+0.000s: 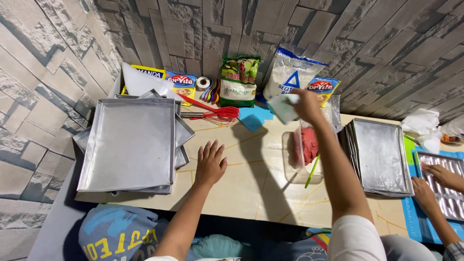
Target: Preparing baking trays by lining them with paper and stirring a red dough mixture in a container.
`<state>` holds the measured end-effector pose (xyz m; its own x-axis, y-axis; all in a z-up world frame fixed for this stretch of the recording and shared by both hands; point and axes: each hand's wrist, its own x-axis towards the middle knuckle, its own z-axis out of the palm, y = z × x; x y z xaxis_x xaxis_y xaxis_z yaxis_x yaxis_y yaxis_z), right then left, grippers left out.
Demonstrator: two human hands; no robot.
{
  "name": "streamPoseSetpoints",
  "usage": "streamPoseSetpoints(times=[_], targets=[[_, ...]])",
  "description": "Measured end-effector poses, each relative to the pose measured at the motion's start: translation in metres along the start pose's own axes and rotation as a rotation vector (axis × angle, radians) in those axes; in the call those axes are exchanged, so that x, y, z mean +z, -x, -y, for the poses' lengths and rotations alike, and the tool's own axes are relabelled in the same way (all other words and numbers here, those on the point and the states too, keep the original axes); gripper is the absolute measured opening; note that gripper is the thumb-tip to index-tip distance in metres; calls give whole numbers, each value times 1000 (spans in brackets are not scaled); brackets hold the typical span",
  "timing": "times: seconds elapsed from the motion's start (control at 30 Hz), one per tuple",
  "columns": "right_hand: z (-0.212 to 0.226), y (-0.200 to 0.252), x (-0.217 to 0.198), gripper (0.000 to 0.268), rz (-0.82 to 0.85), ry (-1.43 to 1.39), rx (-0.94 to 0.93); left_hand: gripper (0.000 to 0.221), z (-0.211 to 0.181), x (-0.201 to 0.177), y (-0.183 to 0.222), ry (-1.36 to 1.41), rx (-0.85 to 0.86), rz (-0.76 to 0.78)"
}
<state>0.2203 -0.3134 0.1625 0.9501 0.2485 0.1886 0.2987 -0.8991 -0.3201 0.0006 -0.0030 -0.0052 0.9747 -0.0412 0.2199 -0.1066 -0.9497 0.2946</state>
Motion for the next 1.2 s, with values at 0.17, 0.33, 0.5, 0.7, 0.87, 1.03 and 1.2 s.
streamPoseSetpoints(times=[0.17,0.33,0.5,0.7,0.87,1.03,1.2], targets=[[19,9,92,49,32,134,-131,48,0,1,-2,-18,3,-36],[0,26,155,49,206,191,-304,49,2,2,-3,-21,-1,-14],[5,15,138,29,259,-81,-213,49,2,1,-2,-11,4,-24],[24,-14,89,35,279,23,0,49,3,4,-1,12,1,-35],[72,-11,-1,36,-122,-37,-3,47,5,7,-2,19,7,-31],[99,42,-18,24,-454,-285,-139,50,6,7,-1,39,-9,34],[100,136,33,42,-365,-573,146,50,10,1,-1,46,15,46]])
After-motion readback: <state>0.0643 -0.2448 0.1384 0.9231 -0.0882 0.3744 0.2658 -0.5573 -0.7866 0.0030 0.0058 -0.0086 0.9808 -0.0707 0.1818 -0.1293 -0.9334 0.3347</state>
